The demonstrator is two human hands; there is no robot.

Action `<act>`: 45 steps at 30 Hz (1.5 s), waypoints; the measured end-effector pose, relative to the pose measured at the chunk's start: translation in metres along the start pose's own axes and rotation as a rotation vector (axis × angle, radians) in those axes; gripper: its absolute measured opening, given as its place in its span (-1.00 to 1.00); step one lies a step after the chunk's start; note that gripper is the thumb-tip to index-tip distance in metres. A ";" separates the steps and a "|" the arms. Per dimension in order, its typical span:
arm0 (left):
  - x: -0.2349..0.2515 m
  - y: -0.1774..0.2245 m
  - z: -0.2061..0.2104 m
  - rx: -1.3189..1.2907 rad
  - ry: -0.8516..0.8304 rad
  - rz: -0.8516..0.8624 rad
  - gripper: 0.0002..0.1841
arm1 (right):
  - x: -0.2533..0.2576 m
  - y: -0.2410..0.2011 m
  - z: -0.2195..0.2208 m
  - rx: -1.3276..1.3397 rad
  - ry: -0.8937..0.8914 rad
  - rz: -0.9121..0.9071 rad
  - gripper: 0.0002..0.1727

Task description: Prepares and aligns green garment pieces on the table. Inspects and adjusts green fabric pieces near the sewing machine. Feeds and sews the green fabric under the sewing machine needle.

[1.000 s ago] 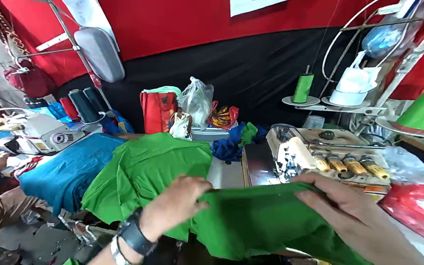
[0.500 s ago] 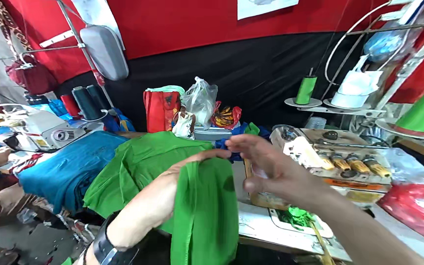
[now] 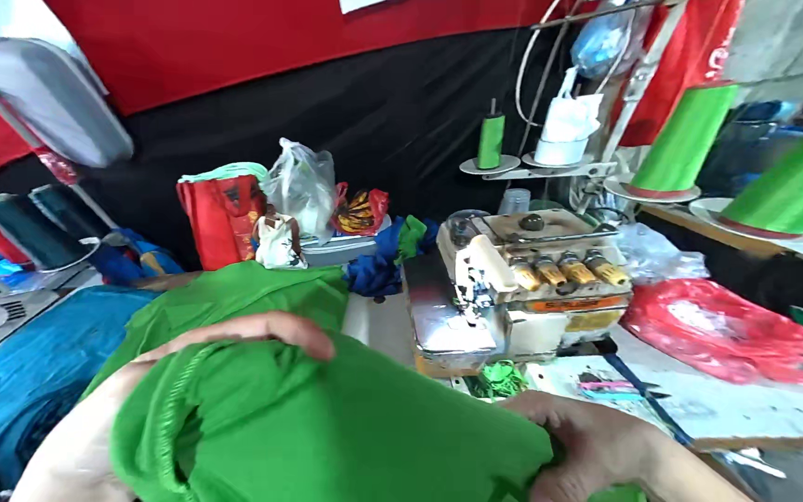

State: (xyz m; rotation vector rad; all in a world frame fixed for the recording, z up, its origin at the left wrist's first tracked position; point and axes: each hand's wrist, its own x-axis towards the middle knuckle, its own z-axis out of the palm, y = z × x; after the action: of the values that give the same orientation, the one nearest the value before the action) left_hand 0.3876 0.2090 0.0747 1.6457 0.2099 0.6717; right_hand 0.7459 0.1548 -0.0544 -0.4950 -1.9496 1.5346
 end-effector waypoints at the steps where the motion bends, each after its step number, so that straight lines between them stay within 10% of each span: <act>1: 0.001 -0.007 -0.009 0.035 -0.004 0.008 -0.46 | -0.009 0.005 -0.001 -0.013 0.108 -0.023 -0.67; 6: 0.009 -0.067 -0.071 0.524 0.143 0.054 -0.87 | -0.021 0.036 -0.008 0.007 0.755 0.037 -0.77; 11: 0.030 -0.125 -0.076 1.268 0.142 -0.451 -0.56 | -0.001 0.072 0.001 -0.123 1.026 0.022 -0.77; 13: 0.045 -0.145 -0.044 1.368 0.183 -0.266 -0.62 | 0.005 0.077 0.006 -0.155 1.040 -0.026 -0.75; 20: 0.109 -0.154 0.064 0.982 -0.081 0.037 -0.56 | 0.008 0.054 0.021 -0.224 1.004 -0.138 -0.67; 31: 0.113 -0.166 0.054 0.418 0.130 0.038 -0.87 | -0.004 0.067 0.034 0.077 0.994 -0.088 -0.75; 45: 0.112 -0.170 0.047 0.399 -0.067 0.083 -0.89 | -0.007 0.078 0.026 0.272 0.888 -0.267 -0.79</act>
State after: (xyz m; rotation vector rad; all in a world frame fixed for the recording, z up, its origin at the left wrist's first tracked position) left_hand 0.5436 0.2587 -0.0545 2.0658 0.2393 0.6645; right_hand 0.7287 0.1516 -0.1347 -0.6253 -1.0573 1.1006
